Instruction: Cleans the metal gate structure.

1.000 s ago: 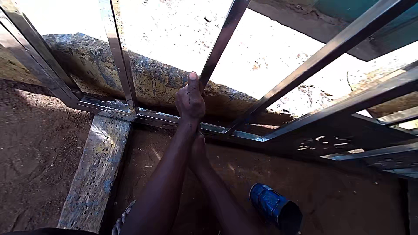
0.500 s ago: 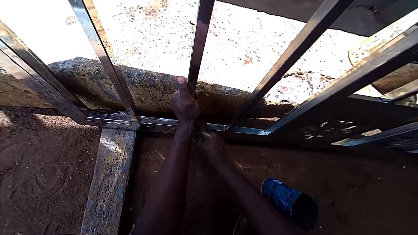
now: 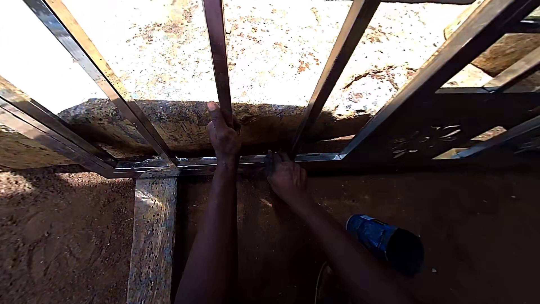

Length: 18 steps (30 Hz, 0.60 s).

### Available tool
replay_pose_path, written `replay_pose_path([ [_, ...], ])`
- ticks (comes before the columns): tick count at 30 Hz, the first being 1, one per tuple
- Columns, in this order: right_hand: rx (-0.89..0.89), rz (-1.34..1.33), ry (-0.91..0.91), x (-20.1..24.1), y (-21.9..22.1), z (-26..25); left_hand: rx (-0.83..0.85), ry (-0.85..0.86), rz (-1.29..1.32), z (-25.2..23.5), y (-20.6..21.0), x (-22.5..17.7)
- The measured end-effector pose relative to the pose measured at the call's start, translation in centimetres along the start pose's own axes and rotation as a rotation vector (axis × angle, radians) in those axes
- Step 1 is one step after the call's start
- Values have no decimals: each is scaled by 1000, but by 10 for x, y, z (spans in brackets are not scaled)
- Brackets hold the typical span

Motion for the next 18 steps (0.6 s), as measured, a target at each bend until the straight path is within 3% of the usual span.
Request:
replay_pose_path([
  [4, 213, -266, 16, 68, -5, -12, -12, 0, -5, 0, 2, 1],
  [8, 296, -296, 69, 73, -16, -38, -16, 8, 4, -1, 1, 2],
  [11, 173, -385, 72, 71, -4, -28, -38, 27, -11, 1, 2, 2],
  [14, -122, -511, 1, 63, 24, 2, -34, 41, -50, 0, 2, 1],
  [15, -123, -513, 0, 63, 23, 0, -35, 43, -49, 1, 2, 2],
  [18, 195, -375, 125, 73, -4, -36, -46, 42, -39, 5, 1, 2],
])
Point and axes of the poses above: each hand's wrist, its own z-axis away from the middle knuckle, its own y-axis out of the palm, x = y × z, the point moved 1 cm from there along -z, towards the middle knuckle, and after that the axes turned 3 degrees about -x, right-handed, at the moved point
